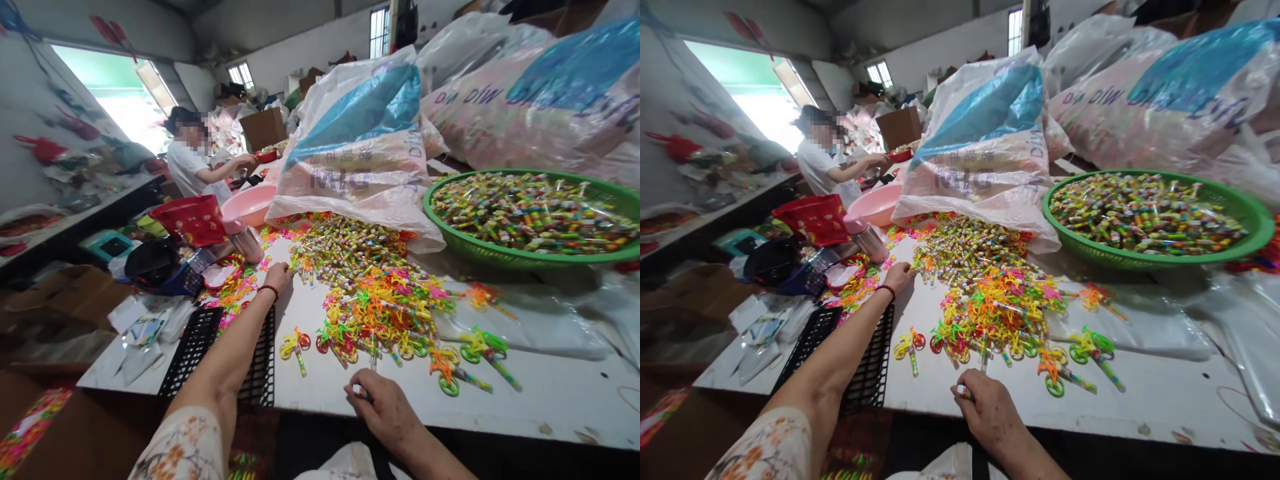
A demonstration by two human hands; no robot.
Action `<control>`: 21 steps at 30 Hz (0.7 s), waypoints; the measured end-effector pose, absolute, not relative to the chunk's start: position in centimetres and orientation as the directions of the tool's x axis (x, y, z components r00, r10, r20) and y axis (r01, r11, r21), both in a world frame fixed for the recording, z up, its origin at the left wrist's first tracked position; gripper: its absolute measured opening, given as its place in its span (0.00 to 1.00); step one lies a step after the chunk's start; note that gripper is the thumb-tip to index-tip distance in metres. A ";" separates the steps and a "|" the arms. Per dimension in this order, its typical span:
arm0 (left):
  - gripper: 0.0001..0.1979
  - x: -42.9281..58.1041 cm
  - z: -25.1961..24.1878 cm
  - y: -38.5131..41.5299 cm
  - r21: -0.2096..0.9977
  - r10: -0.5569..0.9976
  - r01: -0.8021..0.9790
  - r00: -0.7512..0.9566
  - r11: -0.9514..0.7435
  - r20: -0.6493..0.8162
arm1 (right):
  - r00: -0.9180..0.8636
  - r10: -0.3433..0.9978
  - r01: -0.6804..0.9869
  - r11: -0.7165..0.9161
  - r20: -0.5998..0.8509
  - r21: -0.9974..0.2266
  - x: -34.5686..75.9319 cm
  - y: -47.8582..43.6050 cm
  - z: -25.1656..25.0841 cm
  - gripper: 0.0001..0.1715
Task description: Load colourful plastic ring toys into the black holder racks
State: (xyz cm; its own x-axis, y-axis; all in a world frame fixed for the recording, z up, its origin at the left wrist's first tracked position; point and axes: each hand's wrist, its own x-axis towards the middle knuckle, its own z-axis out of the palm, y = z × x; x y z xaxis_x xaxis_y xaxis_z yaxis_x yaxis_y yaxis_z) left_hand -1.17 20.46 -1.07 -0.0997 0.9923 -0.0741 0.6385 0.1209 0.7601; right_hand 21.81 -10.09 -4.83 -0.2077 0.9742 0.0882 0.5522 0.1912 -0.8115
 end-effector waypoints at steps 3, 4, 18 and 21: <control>0.10 -1.7 -0.3 17.7 0.866 0.986 0.471 -0.101 0.165 -0.133 | -0.211 0.973 0.566 0.203 0.098 -0.799 21.7 -10.1 -5.0 0.10; 0.10 -1.8 0.1 16.8 0.899 0.983 0.400 -0.090 0.181 -0.158 | -0.209 0.973 0.572 0.203 0.098 -0.795 21.7 -10.2 -5.0 0.10; 0.10 2.7 4.7 -3.6 0.870 0.897 -0.254 0.251 0.423 -0.363 | 0.141 0.987 0.025 -0.079 -0.075 -0.997 21.9 -10.0 -0.4 0.37; 0.09 5.6 3.2 -6.4 0.904 0.907 0.072 -0.016 0.421 -0.421 | 0.095 0.995 0.006 -0.029 -0.029 -1.000 22.6 -11.5 1.1 0.38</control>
